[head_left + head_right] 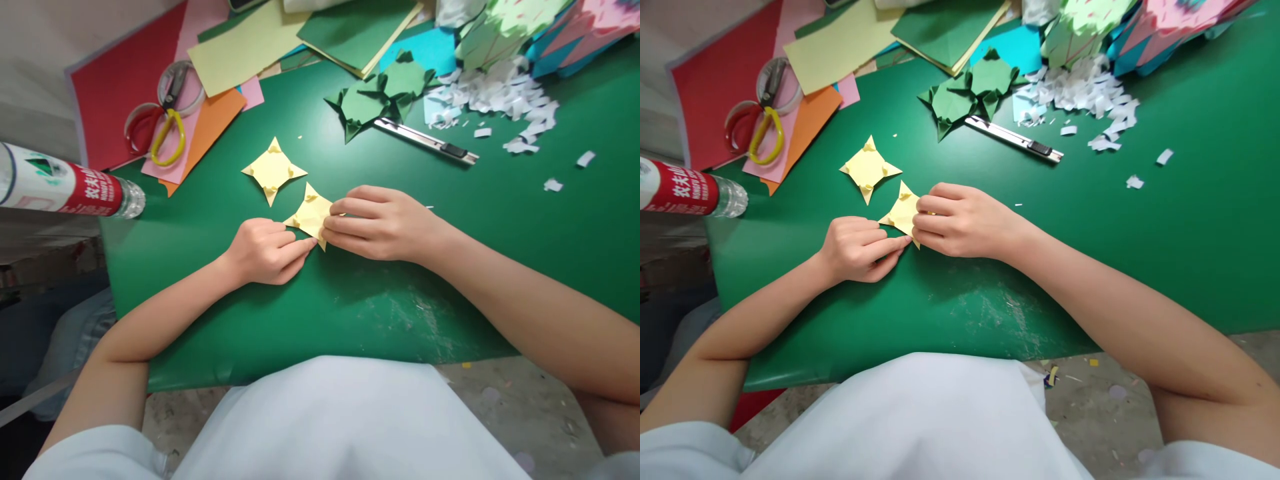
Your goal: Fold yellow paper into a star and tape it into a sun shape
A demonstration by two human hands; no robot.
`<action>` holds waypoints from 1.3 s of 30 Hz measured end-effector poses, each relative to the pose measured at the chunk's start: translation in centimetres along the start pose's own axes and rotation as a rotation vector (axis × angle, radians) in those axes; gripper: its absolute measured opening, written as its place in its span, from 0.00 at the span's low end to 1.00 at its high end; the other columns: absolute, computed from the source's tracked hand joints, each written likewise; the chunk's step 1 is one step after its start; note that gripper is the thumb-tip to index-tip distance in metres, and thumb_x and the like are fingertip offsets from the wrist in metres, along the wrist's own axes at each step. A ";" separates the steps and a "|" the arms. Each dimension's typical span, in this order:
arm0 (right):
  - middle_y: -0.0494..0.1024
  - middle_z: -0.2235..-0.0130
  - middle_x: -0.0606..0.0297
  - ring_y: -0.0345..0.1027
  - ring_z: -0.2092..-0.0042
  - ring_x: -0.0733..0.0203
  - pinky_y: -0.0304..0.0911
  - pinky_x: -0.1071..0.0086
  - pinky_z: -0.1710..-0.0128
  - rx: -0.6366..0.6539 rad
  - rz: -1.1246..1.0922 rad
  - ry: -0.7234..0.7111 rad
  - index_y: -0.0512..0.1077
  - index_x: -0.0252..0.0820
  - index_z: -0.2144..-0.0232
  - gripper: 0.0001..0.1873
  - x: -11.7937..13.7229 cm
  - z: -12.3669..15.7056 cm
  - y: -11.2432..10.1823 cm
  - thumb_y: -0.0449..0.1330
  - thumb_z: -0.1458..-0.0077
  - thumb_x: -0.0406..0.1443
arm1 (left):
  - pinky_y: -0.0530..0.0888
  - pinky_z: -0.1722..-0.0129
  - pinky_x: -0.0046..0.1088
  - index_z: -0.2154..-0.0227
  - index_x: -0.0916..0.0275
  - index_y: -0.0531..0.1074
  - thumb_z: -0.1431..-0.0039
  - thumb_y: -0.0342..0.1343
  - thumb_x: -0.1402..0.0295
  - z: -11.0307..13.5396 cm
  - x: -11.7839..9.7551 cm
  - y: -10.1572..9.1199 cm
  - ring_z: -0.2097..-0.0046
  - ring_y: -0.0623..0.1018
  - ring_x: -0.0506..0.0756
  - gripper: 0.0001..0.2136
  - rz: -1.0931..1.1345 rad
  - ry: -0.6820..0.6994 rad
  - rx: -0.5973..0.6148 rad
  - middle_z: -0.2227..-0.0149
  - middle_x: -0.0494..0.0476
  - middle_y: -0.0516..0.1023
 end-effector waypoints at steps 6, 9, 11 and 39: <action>0.75 0.64 0.68 0.67 0.56 0.67 0.67 0.65 0.56 -0.099 0.164 -0.091 0.73 0.43 0.65 0.20 0.2 0.1 0.0 0.43 0.30 0.32 | 0.59 0.79 0.28 0.72 0.60 0.77 0.41 0.55 0.70 -0.2 -0.2 0.1 0.81 0.68 0.47 0.07 0.015 -0.071 0.004 0.84 0.46 0.70; 0.75 0.64 0.69 0.67 0.56 0.67 0.67 0.66 0.57 -0.123 0.217 -0.108 0.73 0.44 0.65 0.19 0.3 0.1 0.0 0.44 0.31 0.31 | 0.58 0.80 0.27 0.70 0.60 0.77 0.42 0.55 0.70 -0.2 -0.2 0.0 0.82 0.68 0.47 0.06 0.008 -0.077 -0.005 0.84 0.45 0.70; 0.75 0.64 0.69 0.66 0.55 0.67 0.66 0.66 0.57 -0.134 0.230 -0.112 0.73 0.44 0.66 0.18 0.3 0.1 -0.1 0.45 0.31 0.31 | 0.58 0.80 0.27 0.69 0.60 0.77 0.42 0.55 0.70 -0.2 -0.2 0.0 0.82 0.68 0.47 0.06 0.004 -0.077 -0.006 0.84 0.45 0.70; 0.70 0.72 0.68 0.62 0.66 0.67 0.57 0.65 0.70 -0.154 0.216 -0.074 0.69 0.42 0.72 0.16 1.2 0.0 -0.3 0.48 0.32 0.31 | 0.57 0.81 0.29 0.65 0.65 0.74 0.40 0.54 0.71 -0.5 0.0 -0.1 0.81 0.65 0.48 0.05 -0.138 0.109 -0.022 0.84 0.45 0.66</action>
Point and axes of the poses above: each hand's wrist, its own z-axis away from the middle knuckle, its own y-axis out of the palm, x = y × z, the point moved 2 cm from there along -z, towards the middle knuckle
